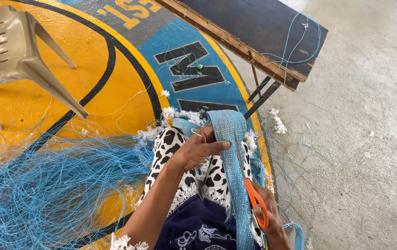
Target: The person is knotting and cutting blue plastic strips to create a woven item, possibly a bag or mat.
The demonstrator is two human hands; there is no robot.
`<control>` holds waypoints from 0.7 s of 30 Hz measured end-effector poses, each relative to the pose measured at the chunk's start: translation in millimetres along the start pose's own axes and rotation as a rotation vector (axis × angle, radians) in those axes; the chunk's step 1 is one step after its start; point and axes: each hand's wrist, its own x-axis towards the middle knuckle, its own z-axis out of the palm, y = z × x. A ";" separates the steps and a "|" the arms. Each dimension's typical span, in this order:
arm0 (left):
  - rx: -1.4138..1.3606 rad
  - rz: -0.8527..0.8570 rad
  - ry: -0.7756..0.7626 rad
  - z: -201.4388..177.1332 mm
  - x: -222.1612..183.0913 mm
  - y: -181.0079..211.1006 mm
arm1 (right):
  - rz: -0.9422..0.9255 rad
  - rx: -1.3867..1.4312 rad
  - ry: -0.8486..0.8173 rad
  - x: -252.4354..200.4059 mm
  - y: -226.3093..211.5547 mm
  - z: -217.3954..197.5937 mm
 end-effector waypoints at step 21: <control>0.058 -0.060 0.140 -14.0 9.0 -18.2 | 0.149 0.110 0.034 2.7 17.2 -5.6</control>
